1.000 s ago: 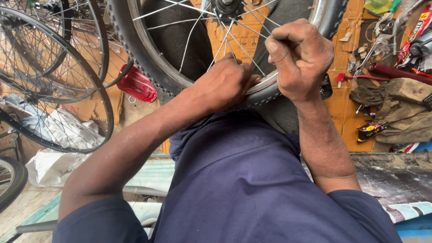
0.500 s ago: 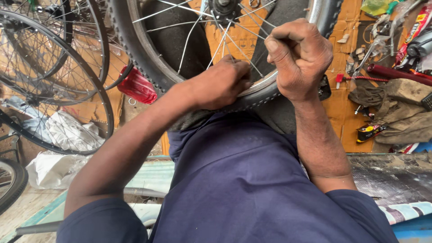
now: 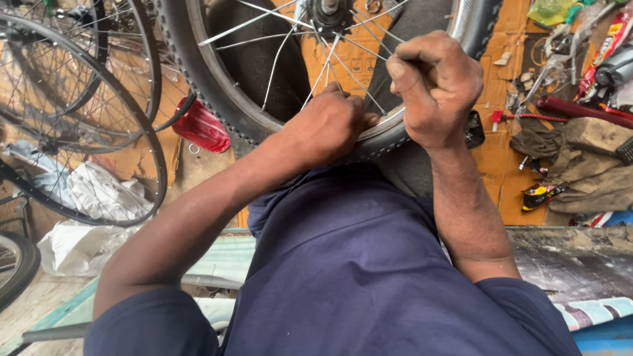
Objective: The person laces a bicycle wheel by inserting metal spokes into the hub and rim. They thread each spoke through the rim holes and secure it by hand, working around the wheel.
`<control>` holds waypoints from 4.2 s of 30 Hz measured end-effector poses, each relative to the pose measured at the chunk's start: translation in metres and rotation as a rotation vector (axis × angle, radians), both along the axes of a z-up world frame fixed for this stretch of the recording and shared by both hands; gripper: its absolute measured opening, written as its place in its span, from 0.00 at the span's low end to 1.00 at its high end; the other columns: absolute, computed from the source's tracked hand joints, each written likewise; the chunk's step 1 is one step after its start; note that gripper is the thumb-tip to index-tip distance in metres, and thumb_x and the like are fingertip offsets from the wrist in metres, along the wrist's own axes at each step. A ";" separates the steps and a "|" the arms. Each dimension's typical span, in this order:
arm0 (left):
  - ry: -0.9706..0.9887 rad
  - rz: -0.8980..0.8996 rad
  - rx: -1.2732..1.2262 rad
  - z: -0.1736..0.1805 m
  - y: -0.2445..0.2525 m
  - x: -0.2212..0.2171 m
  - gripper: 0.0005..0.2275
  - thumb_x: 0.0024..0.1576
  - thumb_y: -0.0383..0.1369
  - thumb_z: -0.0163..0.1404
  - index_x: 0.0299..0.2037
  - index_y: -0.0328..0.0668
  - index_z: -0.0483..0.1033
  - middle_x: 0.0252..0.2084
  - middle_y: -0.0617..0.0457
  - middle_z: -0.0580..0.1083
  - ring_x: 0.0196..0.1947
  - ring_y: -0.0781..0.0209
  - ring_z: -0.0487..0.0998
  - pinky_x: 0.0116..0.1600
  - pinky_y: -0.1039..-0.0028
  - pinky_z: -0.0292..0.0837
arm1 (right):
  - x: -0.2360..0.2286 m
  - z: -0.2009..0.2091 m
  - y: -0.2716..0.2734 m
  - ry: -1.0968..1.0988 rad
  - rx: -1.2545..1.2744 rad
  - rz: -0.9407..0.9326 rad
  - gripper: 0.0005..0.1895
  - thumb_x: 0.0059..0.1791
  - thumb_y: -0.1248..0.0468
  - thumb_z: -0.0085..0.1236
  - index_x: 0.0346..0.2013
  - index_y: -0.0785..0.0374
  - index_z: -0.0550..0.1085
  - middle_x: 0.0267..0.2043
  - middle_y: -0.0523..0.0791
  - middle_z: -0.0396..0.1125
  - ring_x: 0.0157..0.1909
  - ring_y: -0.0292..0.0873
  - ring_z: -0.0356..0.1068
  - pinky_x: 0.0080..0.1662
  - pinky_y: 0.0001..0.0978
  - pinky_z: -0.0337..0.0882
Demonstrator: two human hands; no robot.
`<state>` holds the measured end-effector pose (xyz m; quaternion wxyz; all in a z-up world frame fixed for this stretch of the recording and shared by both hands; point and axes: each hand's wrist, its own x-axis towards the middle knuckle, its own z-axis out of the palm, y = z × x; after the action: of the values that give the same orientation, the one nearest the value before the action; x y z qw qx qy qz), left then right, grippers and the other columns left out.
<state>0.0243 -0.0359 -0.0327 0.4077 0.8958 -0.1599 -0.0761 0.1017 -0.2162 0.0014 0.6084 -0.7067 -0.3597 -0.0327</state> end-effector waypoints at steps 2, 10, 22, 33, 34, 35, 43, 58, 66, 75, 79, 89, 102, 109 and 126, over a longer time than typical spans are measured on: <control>0.003 0.002 -0.028 0.002 0.003 0.003 0.14 0.65 0.38 0.51 0.34 0.33 0.72 0.27 0.35 0.74 0.34 0.32 0.74 0.49 0.51 0.68 | 0.002 0.000 0.002 -0.002 0.004 -0.001 0.04 0.61 0.74 0.57 0.47 0.70 0.70 0.33 0.47 0.69 0.28 0.33 0.69 0.30 0.21 0.69; -0.012 0.004 -0.042 0.008 0.003 0.001 0.14 0.65 0.37 0.51 0.32 0.34 0.73 0.25 0.35 0.73 0.33 0.32 0.74 0.49 0.51 0.68 | -0.001 0.002 -0.001 0.024 -0.011 -0.021 0.04 0.63 0.73 0.58 0.48 0.69 0.70 0.34 0.47 0.69 0.28 0.34 0.69 0.31 0.22 0.69; 0.038 -0.013 -0.121 0.010 0.007 0.004 0.13 0.63 0.36 0.51 0.32 0.31 0.73 0.25 0.35 0.74 0.33 0.32 0.75 0.40 0.50 0.69 | 0.002 -0.003 0.000 0.006 0.015 0.004 0.04 0.63 0.74 0.58 0.48 0.70 0.70 0.35 0.47 0.69 0.29 0.33 0.70 0.31 0.21 0.70; 0.273 -0.024 -0.314 0.021 0.021 0.008 0.12 0.67 0.35 0.44 0.50 0.32 0.72 0.37 0.37 0.77 0.40 0.39 0.79 0.45 0.55 0.73 | 0.002 0.001 -0.002 0.156 0.105 -0.013 0.03 0.61 0.75 0.55 0.48 0.70 0.69 0.35 0.50 0.70 0.28 0.35 0.68 0.31 0.24 0.71; 0.285 -0.041 -0.341 0.023 0.025 0.009 0.11 0.66 0.33 0.45 0.51 0.33 0.72 0.40 0.38 0.78 0.43 0.40 0.80 0.47 0.56 0.74 | 0.004 0.001 -0.002 0.213 0.155 -0.012 0.03 0.61 0.75 0.54 0.48 0.70 0.69 0.35 0.50 0.70 0.27 0.35 0.68 0.31 0.24 0.71; 0.298 -0.055 -0.370 0.025 0.026 0.009 0.11 0.65 0.31 0.45 0.53 0.33 0.72 0.42 0.39 0.79 0.45 0.42 0.81 0.49 0.57 0.74 | 0.006 0.002 -0.003 0.270 0.205 -0.011 0.03 0.61 0.75 0.54 0.47 0.70 0.68 0.35 0.50 0.70 0.27 0.35 0.67 0.30 0.25 0.71; 0.084 0.031 -0.215 0.060 0.021 -0.032 0.25 0.52 0.15 0.46 0.63 0.30 0.66 0.46 0.37 0.77 0.48 0.39 0.78 0.53 0.57 0.74 | 0.020 0.001 -0.013 0.453 0.322 0.059 0.02 0.62 0.74 0.53 0.48 0.69 0.69 0.35 0.52 0.70 0.25 0.38 0.66 0.27 0.27 0.68; -0.011 0.165 0.055 0.031 -0.005 -0.026 0.06 0.62 0.31 0.48 0.44 0.36 0.70 0.33 0.39 0.77 0.39 0.39 0.79 0.47 0.51 0.73 | 0.017 -0.001 -0.009 0.436 0.337 0.047 0.02 0.61 0.74 0.54 0.47 0.69 0.70 0.33 0.52 0.70 0.24 0.38 0.66 0.26 0.28 0.67; 0.023 0.027 -0.038 0.014 0.002 -0.005 0.07 0.61 0.30 0.48 0.37 0.31 0.70 0.28 0.34 0.75 0.36 0.32 0.76 0.41 0.49 0.71 | 0.017 -0.007 -0.012 0.418 0.348 0.086 0.03 0.62 0.76 0.53 0.45 0.69 0.69 0.33 0.52 0.70 0.25 0.37 0.66 0.27 0.26 0.68; 0.187 -0.054 -0.249 0.017 0.014 0.004 0.11 0.58 0.35 0.47 0.35 0.32 0.73 0.29 0.37 0.77 0.34 0.36 0.79 0.38 0.52 0.74 | 0.015 -0.009 -0.013 0.417 0.368 0.077 0.03 0.61 0.76 0.54 0.46 0.69 0.69 0.34 0.52 0.71 0.26 0.38 0.68 0.29 0.27 0.70; 0.048 0.067 0.011 0.020 -0.002 -0.003 0.16 0.64 0.40 0.51 0.32 0.31 0.73 0.27 0.33 0.74 0.34 0.32 0.76 0.40 0.49 0.72 | 0.016 -0.010 -0.013 0.416 0.359 0.080 0.03 0.61 0.76 0.53 0.48 0.69 0.69 0.35 0.52 0.71 0.27 0.36 0.68 0.29 0.26 0.70; 0.022 0.044 0.031 0.008 -0.004 -0.007 0.13 0.65 0.37 0.51 0.35 0.32 0.71 0.25 0.35 0.73 0.34 0.30 0.74 0.46 0.48 0.69 | 0.014 -0.008 -0.013 0.373 0.323 0.063 0.03 0.61 0.77 0.51 0.47 0.70 0.69 0.34 0.52 0.70 0.27 0.36 0.67 0.30 0.26 0.70; 0.216 0.108 0.052 0.032 -0.006 -0.010 0.12 0.68 0.37 0.49 0.42 0.32 0.72 0.35 0.31 0.75 0.39 0.32 0.76 0.44 0.49 0.71 | 0.009 -0.007 -0.011 0.284 0.283 0.032 0.02 0.61 0.76 0.51 0.47 0.69 0.69 0.33 0.51 0.70 0.26 0.36 0.67 0.29 0.26 0.71; -0.138 0.501 -0.237 0.069 0.031 -0.059 0.12 0.61 0.24 0.49 0.55 0.37 0.74 0.43 0.47 0.77 0.44 0.52 0.80 0.51 0.65 0.77 | 0.014 -0.002 -0.017 0.370 0.322 0.015 0.03 0.61 0.76 0.52 0.45 0.70 0.68 0.34 0.52 0.70 0.26 0.37 0.66 0.29 0.26 0.69; -0.096 0.844 -0.262 0.025 -0.011 -0.003 0.13 0.63 0.34 0.53 0.53 0.35 0.74 0.32 0.47 0.78 0.32 0.52 0.79 0.42 0.63 0.71 | 0.003 0.024 0.012 -0.118 -0.330 -0.249 0.08 0.54 0.75 0.58 0.49 0.69 0.74 0.49 0.50 0.71 0.48 0.47 0.75 0.45 0.39 0.76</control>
<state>0.0217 -0.0467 -0.0074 0.5054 0.8258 0.1926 0.1597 0.1046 -0.2047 0.0252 0.4536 -0.8327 -0.3050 -0.0894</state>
